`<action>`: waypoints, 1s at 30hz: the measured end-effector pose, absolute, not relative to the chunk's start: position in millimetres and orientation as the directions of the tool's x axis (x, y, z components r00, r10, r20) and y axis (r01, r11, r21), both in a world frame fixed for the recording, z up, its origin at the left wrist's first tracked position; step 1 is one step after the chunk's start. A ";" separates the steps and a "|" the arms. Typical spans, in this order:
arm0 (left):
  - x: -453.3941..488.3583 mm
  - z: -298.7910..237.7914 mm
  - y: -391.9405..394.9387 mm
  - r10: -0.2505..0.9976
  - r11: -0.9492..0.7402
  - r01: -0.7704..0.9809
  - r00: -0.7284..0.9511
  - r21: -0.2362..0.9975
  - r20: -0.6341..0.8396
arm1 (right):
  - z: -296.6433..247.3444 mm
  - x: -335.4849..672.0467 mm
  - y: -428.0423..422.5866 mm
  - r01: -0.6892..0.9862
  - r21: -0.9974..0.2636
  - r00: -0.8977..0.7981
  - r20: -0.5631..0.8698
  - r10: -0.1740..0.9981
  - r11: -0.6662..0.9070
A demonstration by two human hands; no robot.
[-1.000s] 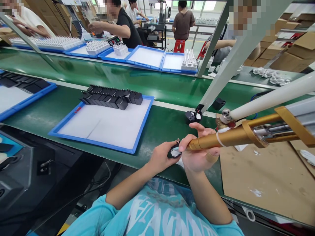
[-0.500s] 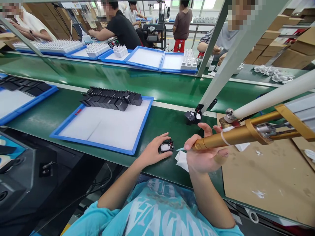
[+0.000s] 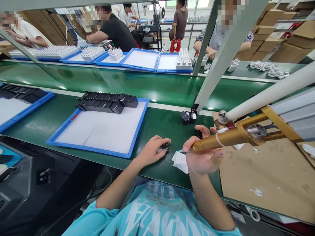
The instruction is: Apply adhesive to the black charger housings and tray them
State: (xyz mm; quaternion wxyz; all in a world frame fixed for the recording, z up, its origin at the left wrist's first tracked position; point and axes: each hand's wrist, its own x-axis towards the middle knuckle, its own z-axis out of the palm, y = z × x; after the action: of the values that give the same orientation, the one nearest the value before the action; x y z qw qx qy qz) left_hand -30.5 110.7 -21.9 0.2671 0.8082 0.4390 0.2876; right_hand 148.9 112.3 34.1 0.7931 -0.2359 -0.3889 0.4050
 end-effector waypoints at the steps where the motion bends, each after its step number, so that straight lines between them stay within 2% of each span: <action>1: -32.5 -18.8 108.6 0.838 -0.514 0.571 0.494 0.640 0.232 | 33.7 149.5 112.5 -0.464 -0.685 0.370 0.427 0.825 0.563; 4: -34.4 -14.8 102.6 0.807 -0.580 0.635 0.533 0.510 0.254 | 32.7 151.0 112.6 -0.476 -0.673 0.362 0.437 0.824 0.566; 7: -30.5 -19.3 99.8 0.798 -0.603 0.654 0.498 0.457 0.341 | 32.1 152.3 112.2 -0.471 -0.683 0.360 0.429 0.829 0.558; 12: -24.0 -26.6 100.7 0.806 -0.591 0.605 0.434 0.533 0.401 | 32.4 154.1 111.3 -0.492 -0.674 0.338 0.434 0.835 0.550; 17: -18.5 -26.8 100.7 0.865 -0.501 0.594 0.370 0.629 0.340 | 32.7 154.0 110.6 -0.499 -0.674 0.337 0.428 0.839 0.544; 21: -12.4 -32.2 97.4 0.897 -0.442 0.574 0.276 0.689 0.346 | 33.6 154.3 110.4 -0.475 -0.699 0.338 0.417 0.844 0.535; 25: -10.3 -37.8 92.3 0.940 -0.342 0.522 0.201 0.781 0.277 | 35.1 155.9 109.8 -0.481 -0.698 0.332 0.415 0.847 0.530; 27: -11.3 -37.8 91.5 0.942 -0.333 0.513 0.214 0.791 0.258 | 35.3 156.7 108.9 -0.490 -0.701 0.322 0.406 0.855 0.518; 30: -14.5 -33.7 94.2 0.909 -0.404 0.540 0.331 0.739 0.256 | 34.4 157.5 107.5 -0.510 -0.691 0.310 0.407 0.859 0.512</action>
State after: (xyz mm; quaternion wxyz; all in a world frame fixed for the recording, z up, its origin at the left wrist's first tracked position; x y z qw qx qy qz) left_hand -14.5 94.2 -33.7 0.2750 0.7679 0.4715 0.3354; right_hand 157.5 107.5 34.4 0.7775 -0.2243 -0.3889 0.4404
